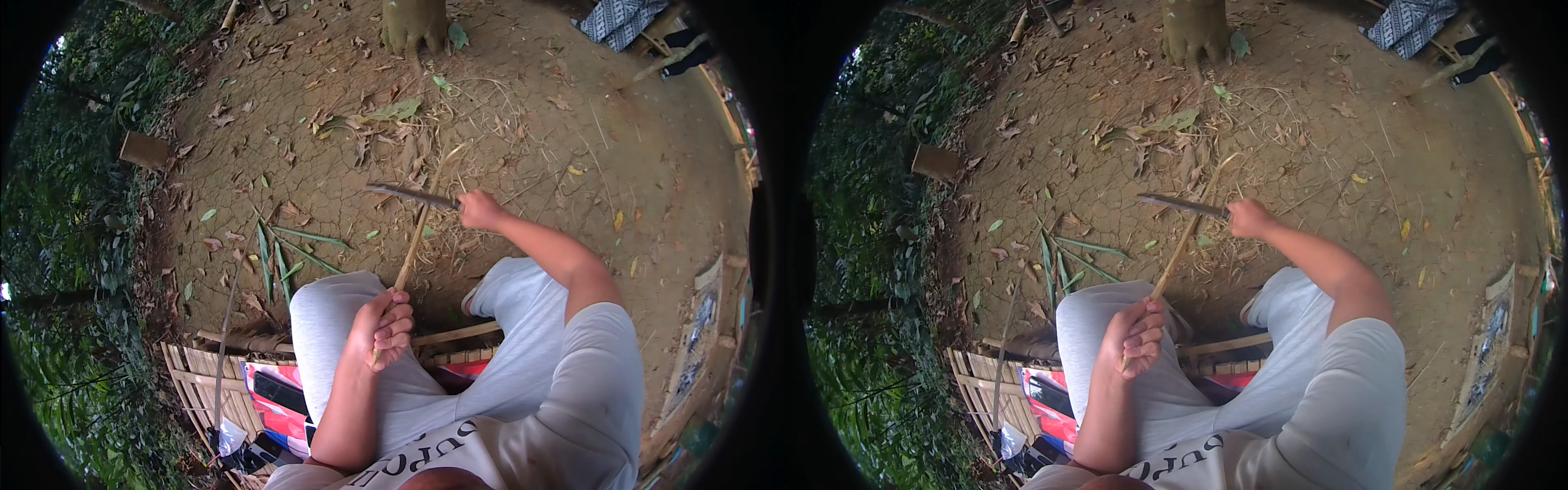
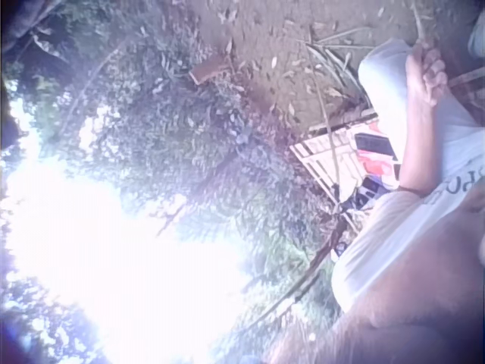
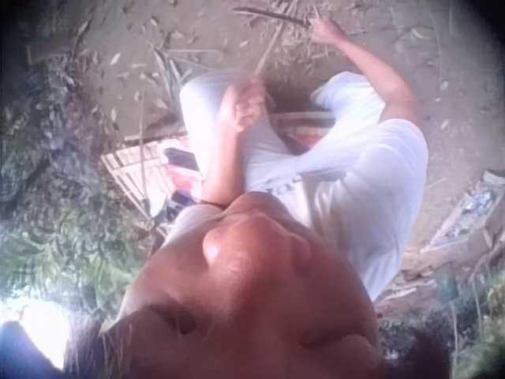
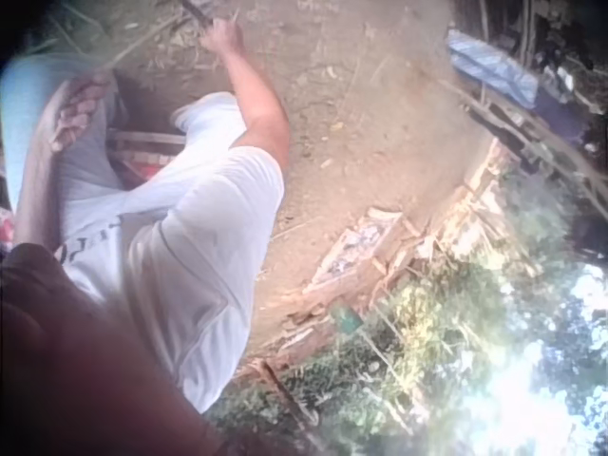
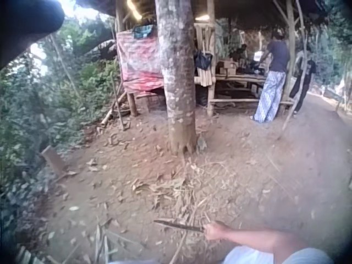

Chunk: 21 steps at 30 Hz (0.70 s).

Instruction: The person shaves a thin wooden stick with a large knife, removing long strips from its surface.

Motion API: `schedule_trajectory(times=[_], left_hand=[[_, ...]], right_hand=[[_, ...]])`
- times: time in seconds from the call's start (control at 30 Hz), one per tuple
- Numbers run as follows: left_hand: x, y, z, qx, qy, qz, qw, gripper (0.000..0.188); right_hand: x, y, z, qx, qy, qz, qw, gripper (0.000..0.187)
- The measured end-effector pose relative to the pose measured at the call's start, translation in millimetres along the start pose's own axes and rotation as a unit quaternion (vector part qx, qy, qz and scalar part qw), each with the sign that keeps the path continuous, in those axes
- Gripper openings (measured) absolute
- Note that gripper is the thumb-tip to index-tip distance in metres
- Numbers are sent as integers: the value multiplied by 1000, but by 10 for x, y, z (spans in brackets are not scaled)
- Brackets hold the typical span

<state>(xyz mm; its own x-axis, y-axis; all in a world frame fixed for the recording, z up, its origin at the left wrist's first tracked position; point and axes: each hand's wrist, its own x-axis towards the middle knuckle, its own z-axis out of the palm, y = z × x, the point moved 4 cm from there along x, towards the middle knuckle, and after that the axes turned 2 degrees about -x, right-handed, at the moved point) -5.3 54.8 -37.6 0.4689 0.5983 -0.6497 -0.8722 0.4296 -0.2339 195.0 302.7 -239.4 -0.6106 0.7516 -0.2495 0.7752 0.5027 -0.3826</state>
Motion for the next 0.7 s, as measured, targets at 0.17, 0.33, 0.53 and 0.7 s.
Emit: schedule_trajectory(times=[0.17, 0.33, 0.53, 0.7], left_hand=[[-469, -125, 223, -33, -39, -13, 999, 24], [-1443, -396, 278, -108, -113, -54, 986, 27], [-1924, -402, 42, -38, -136, 7, 990, 28], [-1573, -488, 127, 133, -73, 47, 987, 23]], right_hand=[[-325, -357, -368, 4, 15, -79, 997, 15], [-241, 1368, -854, -134, 79, 389, 908, 26], [-1015, 1507, -1264, 147, 134, 454, 869, 28], [-1334, 357, -1317, 534, 89, 396, 742, 18]])
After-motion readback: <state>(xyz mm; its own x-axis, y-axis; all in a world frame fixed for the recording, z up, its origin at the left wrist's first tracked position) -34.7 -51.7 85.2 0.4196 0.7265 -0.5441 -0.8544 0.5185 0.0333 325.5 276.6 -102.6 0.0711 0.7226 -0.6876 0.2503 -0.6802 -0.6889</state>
